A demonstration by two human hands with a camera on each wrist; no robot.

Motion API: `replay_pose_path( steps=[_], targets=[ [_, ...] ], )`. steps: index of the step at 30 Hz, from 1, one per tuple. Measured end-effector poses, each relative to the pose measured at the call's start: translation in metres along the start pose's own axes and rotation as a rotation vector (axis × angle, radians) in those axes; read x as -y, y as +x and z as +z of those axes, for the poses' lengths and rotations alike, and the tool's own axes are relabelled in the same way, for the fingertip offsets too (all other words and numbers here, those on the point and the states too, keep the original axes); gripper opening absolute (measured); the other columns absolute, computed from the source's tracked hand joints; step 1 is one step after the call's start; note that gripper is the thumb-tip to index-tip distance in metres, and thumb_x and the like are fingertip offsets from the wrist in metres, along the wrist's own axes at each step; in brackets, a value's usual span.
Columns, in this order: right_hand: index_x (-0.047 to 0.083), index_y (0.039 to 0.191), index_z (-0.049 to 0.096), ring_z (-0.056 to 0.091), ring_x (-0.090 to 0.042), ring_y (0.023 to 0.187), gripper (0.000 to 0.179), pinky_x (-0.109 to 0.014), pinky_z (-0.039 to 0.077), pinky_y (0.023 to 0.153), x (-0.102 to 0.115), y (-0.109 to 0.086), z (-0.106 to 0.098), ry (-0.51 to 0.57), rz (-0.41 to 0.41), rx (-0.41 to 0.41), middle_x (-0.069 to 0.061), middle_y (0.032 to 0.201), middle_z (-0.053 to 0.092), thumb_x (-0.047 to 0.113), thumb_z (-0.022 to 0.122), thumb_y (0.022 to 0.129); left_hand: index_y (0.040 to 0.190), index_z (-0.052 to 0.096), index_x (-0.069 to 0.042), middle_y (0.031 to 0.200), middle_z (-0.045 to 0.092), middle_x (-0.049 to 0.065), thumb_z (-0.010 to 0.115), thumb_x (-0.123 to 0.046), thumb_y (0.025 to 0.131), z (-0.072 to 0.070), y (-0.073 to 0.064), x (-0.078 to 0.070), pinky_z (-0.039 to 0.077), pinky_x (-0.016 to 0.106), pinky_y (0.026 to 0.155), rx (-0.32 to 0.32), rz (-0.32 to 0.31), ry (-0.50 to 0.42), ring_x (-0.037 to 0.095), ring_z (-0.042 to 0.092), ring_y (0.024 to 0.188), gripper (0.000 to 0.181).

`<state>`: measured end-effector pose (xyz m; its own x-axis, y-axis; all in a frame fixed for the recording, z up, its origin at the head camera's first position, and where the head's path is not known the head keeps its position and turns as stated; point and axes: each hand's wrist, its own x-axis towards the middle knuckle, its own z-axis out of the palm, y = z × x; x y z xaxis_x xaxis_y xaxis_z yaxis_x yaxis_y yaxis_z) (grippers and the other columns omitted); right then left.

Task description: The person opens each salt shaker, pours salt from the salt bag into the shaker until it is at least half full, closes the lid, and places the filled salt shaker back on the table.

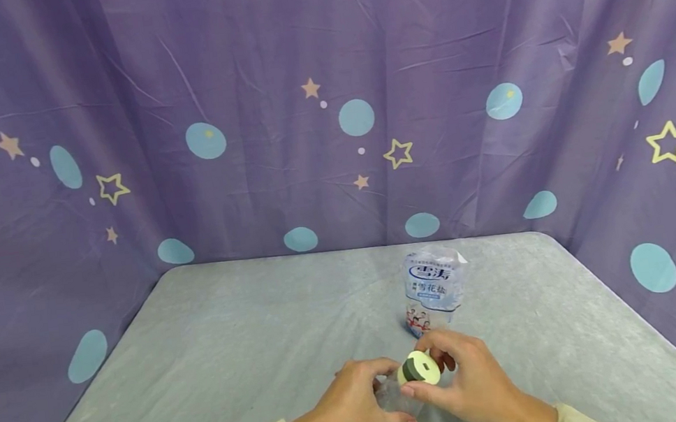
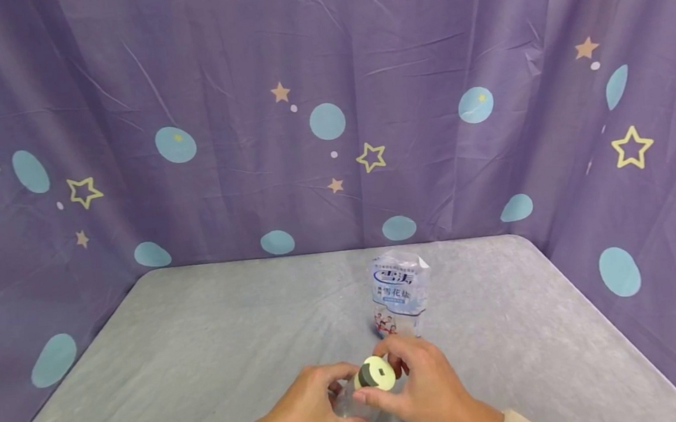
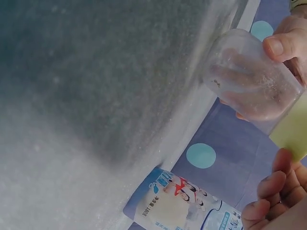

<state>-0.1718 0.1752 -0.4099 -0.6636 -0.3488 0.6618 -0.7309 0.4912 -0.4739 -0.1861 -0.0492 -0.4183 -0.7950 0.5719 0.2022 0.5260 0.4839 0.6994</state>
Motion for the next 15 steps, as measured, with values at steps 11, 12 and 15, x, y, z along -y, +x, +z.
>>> replay_pose_path(
  steps=[11, 12, 15],
  targets=[
    [0.027, 0.100, 0.067, 0.053, -0.002, 0.068, 0.029, -0.018, 0.045, 0.060, 0.0014, 0.0001, -0.0017, 0.025, -0.056, 0.006, 0.016, 0.087, 0.064, 0.032, 0.089, 0.081, 0.114, 0.073, -0.031, 0.095, 0.068, -0.024, 0.097, -0.040, 0.067, 0.0009, -0.0001, -0.0001, 0.046, 0.019, 0.066, -0.019, 0.028, 0.058, -0.002, 0.057, 0.073, 0.053],
    [0.026, 0.101, 0.068, 0.053, -0.002, 0.069, 0.029, -0.019, 0.045, 0.060, 0.0013, 0.0000, -0.0020, 0.030, -0.061, 0.009, 0.015, 0.088, 0.064, 0.031, 0.089, 0.082, 0.114, 0.073, -0.031, 0.095, 0.068, -0.024, 0.096, -0.040, 0.067, 0.0008, -0.0001, -0.0001, 0.046, 0.019, 0.066, -0.016, 0.028, 0.058, -0.002, 0.057, 0.073, 0.054],
    [0.025, 0.105, 0.068, 0.053, -0.003, 0.071, 0.031, -0.020, 0.046, 0.061, 0.0012, -0.0004, -0.0032, 0.040, -0.070, 0.017, 0.014, 0.091, 0.066, 0.029, 0.089, 0.082, 0.114, 0.073, -0.030, 0.096, 0.068, -0.024, 0.096, -0.041, 0.067, 0.0004, 0.0001, -0.0005, 0.046, 0.020, 0.066, -0.007, 0.022, 0.055, -0.002, 0.057, 0.073, 0.054]
  ],
)
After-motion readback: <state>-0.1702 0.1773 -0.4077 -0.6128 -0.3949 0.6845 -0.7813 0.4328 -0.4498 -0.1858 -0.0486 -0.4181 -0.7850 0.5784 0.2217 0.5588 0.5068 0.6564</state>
